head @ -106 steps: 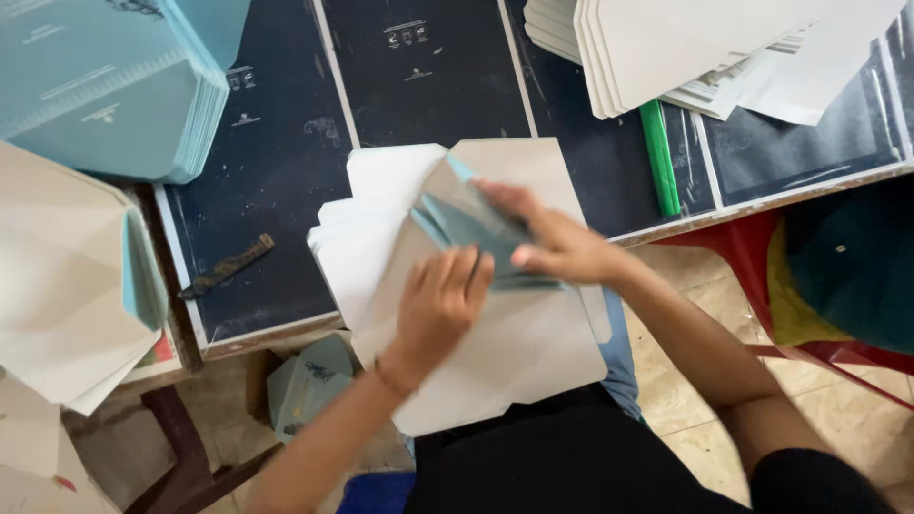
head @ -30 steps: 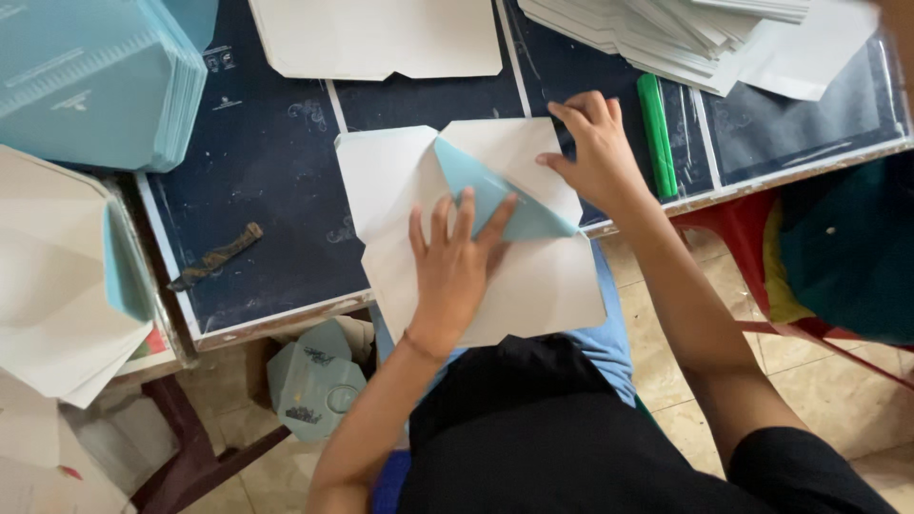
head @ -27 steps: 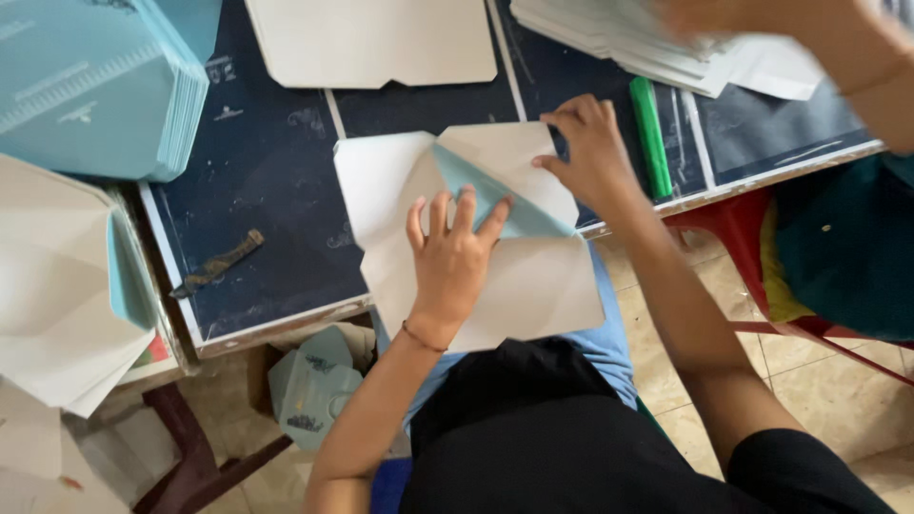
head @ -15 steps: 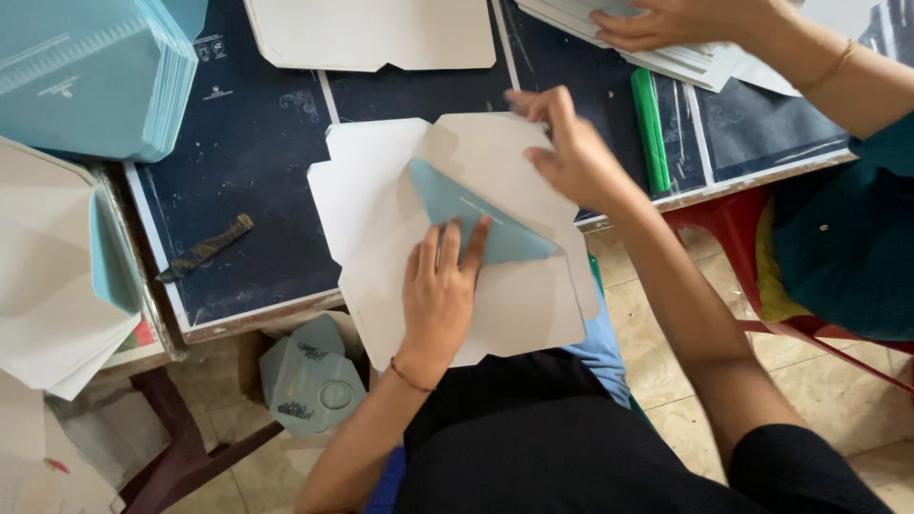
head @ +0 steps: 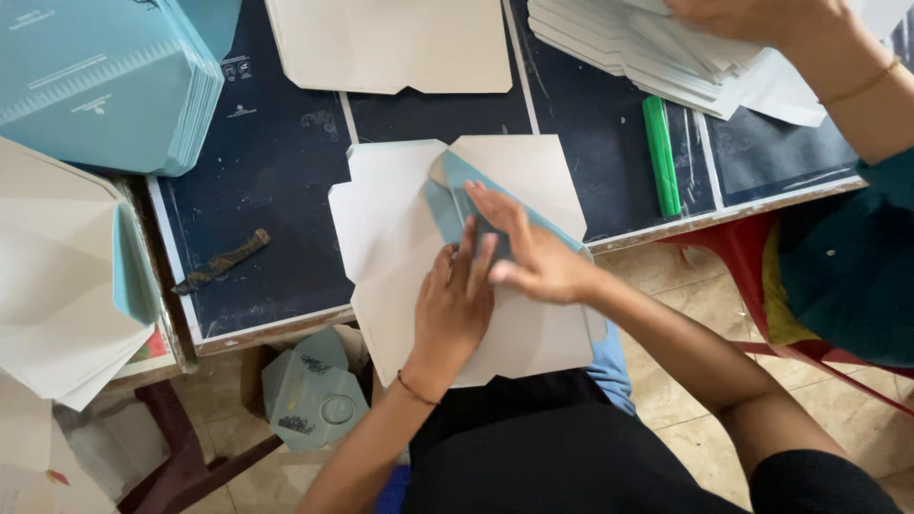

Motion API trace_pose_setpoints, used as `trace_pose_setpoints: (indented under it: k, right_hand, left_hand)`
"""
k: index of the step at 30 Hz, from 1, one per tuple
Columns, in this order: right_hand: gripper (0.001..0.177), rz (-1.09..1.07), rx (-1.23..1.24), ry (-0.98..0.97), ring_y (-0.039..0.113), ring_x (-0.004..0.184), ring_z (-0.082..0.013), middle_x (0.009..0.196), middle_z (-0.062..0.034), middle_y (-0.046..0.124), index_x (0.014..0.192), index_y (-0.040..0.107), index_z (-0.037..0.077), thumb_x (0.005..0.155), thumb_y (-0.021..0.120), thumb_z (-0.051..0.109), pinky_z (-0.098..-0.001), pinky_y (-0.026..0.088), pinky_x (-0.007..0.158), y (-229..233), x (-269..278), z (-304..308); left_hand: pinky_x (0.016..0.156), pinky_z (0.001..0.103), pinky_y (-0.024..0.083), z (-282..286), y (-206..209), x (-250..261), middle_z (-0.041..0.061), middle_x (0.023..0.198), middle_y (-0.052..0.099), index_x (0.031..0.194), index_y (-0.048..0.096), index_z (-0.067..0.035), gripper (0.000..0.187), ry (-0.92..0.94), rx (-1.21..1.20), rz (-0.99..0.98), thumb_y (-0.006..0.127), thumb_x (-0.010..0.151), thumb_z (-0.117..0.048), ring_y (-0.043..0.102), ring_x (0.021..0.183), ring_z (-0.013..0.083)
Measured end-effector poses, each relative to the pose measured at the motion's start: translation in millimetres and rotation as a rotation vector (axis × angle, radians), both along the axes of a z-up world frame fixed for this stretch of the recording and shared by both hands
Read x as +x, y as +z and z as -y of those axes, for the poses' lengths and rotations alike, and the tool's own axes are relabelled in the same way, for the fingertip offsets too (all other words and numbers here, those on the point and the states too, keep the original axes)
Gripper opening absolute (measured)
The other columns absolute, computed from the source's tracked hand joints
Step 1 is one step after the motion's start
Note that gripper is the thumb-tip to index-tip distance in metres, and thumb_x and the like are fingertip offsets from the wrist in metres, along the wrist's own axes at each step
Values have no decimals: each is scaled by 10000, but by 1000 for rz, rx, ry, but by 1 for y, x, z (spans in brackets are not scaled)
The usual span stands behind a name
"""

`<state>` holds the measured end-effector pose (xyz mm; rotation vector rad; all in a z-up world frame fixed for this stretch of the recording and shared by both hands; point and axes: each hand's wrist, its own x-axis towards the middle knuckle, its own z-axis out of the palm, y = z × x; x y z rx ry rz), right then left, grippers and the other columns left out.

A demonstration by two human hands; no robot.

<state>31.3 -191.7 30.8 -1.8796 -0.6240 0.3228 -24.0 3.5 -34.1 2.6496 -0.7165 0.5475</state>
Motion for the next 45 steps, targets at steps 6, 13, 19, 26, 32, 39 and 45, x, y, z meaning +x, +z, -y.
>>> trace_pose_setpoints:
  k: [6,13,19,26,32,39,45]
  right_hand:
    - [504,347,-441,-531,641,1212,-409,1307,-142,687,1461,683,57,1006,813,229,-487,539,1013,-51,42,78]
    - [661,336,-692,-511,605,1154,-380,1247,-105,602,1385,735,89,818,960,343,-468,553,957,-79,57,105]
    - [592,450,-809,-526,630,1085,-350,1201,-93,593,1223,786,54,756,998,349,-450,567,950,-61,58,87]
    - [553,182,-300,-363,667,1152,-493,1327,-228,606,1180,431,66,845,871,63,-566,538,927,-21,61,68]
    - [617,70,-145,-110,606,1296,-593,1630,-388,434,1264,346,38,963,730,415,-659,536,986,22,29,14]
    - [982,169,-105,101,262,1604,-541,1742,-338,311,1570,254,-103,1064,413,723,-673,172,1308,-16,9,1]
    - [745,-362,572,-219,517,1535,-397,1653,-272,512,1664,189,138,1136,397,622,-531,349,1302,-15,24,25]
  left_hand:
    - [971,430,476,4,28,26,64,1485,605,1696,441,-327,975,-68,303,-14,823,799,-310,541,1136,253]
    - [1031,478,362,19,33,66,-23,1141,645,1223,734,-264,206,-156,104,191,693,1034,-194,557,1141,215]
    - [884,370,496,6,33,35,24,1160,694,1152,756,-176,140,-124,133,189,629,1097,-157,645,1099,219]
    - [1068,359,559,-7,39,-10,165,1384,678,1430,687,-70,349,-68,249,140,482,1147,-85,658,1295,300]
    - [1027,353,616,-12,27,-17,216,1371,668,1383,668,-32,310,-86,191,57,481,1135,-16,695,1302,370]
    - [990,459,574,-13,36,-4,392,1567,459,1470,530,111,415,-142,-78,32,485,1115,-99,644,1243,452]
    - [724,350,426,11,30,51,34,1441,662,1599,563,-245,553,-167,178,197,461,1090,-55,553,945,229]
